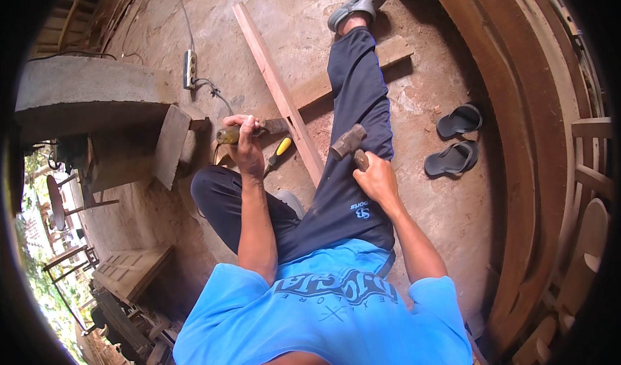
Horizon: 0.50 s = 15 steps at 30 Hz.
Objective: The person sits on the floor and uses a chisel and hammer to carve a groove into a long wooden plank. They repeatedly position the chisel and strike it with the hammer to remove wood shavings.
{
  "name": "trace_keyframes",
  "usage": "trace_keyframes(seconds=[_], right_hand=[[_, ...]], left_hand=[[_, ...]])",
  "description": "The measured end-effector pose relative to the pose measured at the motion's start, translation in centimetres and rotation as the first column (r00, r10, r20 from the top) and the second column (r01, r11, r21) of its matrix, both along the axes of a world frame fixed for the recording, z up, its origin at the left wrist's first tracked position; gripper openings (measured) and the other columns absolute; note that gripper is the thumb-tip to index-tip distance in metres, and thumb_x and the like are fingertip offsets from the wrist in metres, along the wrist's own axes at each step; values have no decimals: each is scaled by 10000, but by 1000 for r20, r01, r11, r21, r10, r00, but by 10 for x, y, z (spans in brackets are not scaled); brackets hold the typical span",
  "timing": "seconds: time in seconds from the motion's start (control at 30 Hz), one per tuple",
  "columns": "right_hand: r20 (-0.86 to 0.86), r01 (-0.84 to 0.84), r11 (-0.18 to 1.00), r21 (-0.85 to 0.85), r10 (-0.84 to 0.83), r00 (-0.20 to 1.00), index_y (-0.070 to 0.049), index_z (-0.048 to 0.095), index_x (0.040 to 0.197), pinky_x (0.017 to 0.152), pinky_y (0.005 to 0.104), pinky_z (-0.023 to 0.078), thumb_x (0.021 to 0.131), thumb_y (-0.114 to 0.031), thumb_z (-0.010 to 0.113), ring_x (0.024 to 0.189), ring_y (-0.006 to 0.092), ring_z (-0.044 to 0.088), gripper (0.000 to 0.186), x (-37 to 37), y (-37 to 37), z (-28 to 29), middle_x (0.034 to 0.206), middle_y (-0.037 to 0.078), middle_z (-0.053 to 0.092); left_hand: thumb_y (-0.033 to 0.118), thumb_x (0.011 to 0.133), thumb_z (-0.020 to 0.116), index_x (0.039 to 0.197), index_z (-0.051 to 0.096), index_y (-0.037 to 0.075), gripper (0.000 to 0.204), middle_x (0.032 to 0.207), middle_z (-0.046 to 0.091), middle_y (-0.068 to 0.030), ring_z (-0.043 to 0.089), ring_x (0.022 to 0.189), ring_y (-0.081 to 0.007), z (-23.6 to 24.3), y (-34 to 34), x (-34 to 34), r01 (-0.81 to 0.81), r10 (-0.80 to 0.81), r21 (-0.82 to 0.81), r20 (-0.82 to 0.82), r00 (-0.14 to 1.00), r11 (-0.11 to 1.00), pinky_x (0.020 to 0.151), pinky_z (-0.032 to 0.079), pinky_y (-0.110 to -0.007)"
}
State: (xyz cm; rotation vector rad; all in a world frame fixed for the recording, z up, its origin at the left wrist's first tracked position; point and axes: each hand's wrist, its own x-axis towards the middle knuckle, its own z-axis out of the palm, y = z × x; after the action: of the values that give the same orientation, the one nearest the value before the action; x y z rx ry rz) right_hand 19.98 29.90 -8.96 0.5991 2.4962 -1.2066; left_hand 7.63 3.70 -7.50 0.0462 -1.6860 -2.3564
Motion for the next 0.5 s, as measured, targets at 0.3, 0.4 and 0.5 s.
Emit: trace_keyframes(seconds=[0.3,0.4,0.5], right_hand=[[-26,-27,998,-54,25,999,15,682,969,749,513,528,776,-168,679,864,480,680,266,-10,2,1,850,290,689],[8,-17,999,-47,17,1000,11,686,981,756,514,528,775,-177,680,870,478,683,279,-9,1,2,860,289,693],[15,-9,999,-43,9,1000,7,688,987,759,512,528,774,-185,678,871,477,682,287,-9,1,5,866,283,697]], left_hand=[[-17,907,654,990,537,58,162,934,597,-67,566,875,-139,-11,13,16,-24,23,-145,-11,1000,989,838,476,-290],[-13,899,653,987,530,60,168,933,598,-64,559,875,-137,-11,14,16,-4,2,-112,-14,1000,994,847,469,-291],[-8,901,653,980,520,66,172,931,594,-60,551,870,-136,-10,17,14,8,-13,-132,-38,999,991,846,463,-293]])
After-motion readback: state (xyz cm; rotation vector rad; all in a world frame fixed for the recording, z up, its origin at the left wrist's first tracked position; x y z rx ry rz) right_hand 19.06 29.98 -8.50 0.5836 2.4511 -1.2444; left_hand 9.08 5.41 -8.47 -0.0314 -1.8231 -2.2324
